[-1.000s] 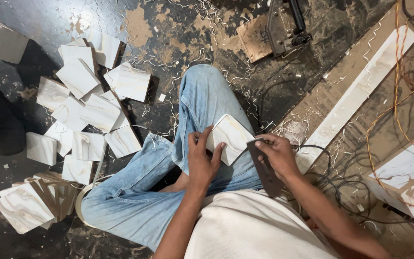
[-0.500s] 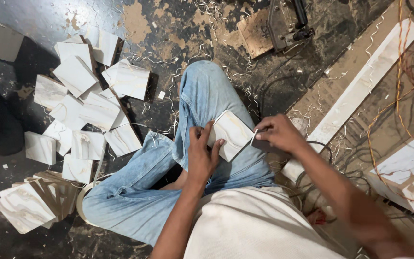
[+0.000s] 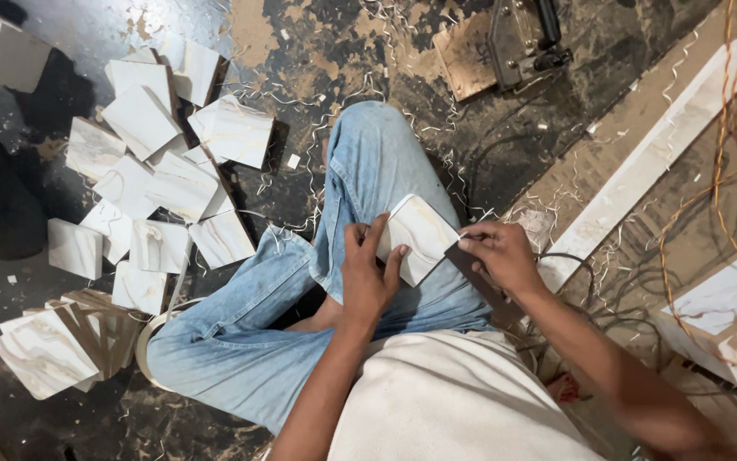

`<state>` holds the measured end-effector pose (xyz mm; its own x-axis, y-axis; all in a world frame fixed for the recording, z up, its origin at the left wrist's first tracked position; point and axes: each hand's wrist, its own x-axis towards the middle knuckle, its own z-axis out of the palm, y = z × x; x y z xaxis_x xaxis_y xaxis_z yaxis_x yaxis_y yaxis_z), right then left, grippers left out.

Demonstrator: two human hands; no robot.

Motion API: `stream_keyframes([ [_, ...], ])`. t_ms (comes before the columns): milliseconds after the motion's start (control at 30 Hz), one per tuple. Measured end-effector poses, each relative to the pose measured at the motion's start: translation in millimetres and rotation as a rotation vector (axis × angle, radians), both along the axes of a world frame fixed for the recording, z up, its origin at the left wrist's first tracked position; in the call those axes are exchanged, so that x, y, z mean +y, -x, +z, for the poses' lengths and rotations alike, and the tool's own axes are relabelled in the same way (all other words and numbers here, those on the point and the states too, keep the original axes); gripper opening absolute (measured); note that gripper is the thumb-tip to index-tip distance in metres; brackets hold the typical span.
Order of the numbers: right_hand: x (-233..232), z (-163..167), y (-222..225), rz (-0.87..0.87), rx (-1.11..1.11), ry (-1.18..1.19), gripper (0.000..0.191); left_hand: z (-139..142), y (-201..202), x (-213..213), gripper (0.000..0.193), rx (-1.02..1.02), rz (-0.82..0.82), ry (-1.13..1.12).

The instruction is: The person sits on the floor and repeatedly picks up small square tiles, wraps a white string around them, and places them into a pile. They also use a handheld tool to cut a long white strip into smaller pieces.

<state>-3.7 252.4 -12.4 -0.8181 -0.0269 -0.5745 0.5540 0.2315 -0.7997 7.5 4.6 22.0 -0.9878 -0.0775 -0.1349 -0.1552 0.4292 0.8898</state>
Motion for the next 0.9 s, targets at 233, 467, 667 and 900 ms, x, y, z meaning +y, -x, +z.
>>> stream_keyframes([
  [233, -2, -3, 76, 0.601, 0.355, -0.307, 0.017, -7, 6, -2, 0.052, 0.062, -0.084, 0.057],
  [467, -34, 6, 137, 0.839, 0.256, -0.415, 0.026, -7, 27, -26, 0.053, -0.025, -0.229, 0.03],
  [667, -21, 15, 40, 0.331, -0.018, -0.319, 0.025, -6, 49, -33, 0.05, -0.042, -0.502, 0.109],
  [900, -15, 9, 80, 0.516, 0.274, -0.386, 0.026, -10, 58, -31, 0.052, -0.095, -0.594, 0.156],
])
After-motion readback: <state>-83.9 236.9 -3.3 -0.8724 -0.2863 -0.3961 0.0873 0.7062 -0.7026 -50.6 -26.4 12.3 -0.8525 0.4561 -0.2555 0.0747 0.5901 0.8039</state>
